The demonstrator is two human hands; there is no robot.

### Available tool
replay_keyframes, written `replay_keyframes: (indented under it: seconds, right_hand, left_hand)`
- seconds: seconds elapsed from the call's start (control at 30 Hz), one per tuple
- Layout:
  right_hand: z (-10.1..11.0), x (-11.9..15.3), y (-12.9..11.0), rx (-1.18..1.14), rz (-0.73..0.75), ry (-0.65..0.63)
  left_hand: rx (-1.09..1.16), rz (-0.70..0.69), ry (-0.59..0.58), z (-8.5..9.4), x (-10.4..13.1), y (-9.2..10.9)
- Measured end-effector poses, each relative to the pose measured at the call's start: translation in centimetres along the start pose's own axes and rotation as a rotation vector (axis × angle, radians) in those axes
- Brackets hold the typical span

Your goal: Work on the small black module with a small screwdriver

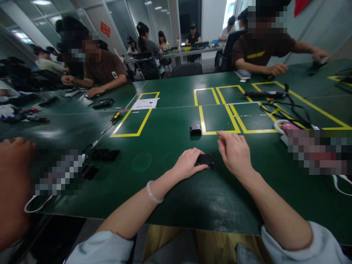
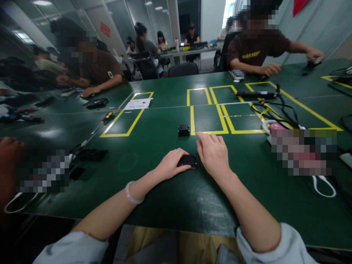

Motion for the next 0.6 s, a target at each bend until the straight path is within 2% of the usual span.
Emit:
replay_keyframes:
  seconds: [0.33, 0.6]
  right_hand:
    - [-0.63, 0.44, 0.5, -0.127, -0.039, 0.075]
    - [-0.59, 0.25, 0.65, -0.109, -0.028, 0.011]
  left_hand:
    - [0.003, 0.003, 0.008, -0.17, -0.01, -0.07]
    - [0.0, -0.005, 0.007, -0.18, -0.02, -0.06]
Point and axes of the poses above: each hand's wrist, its own x-axis away from the middle knuckle, its own z-axis out of the back of the hand, y = z × x, the point moved 3 cm from there along -x, towards the middle knuckle, and after that the axes turned 8 degrees about -z, right-handed, at the moved point
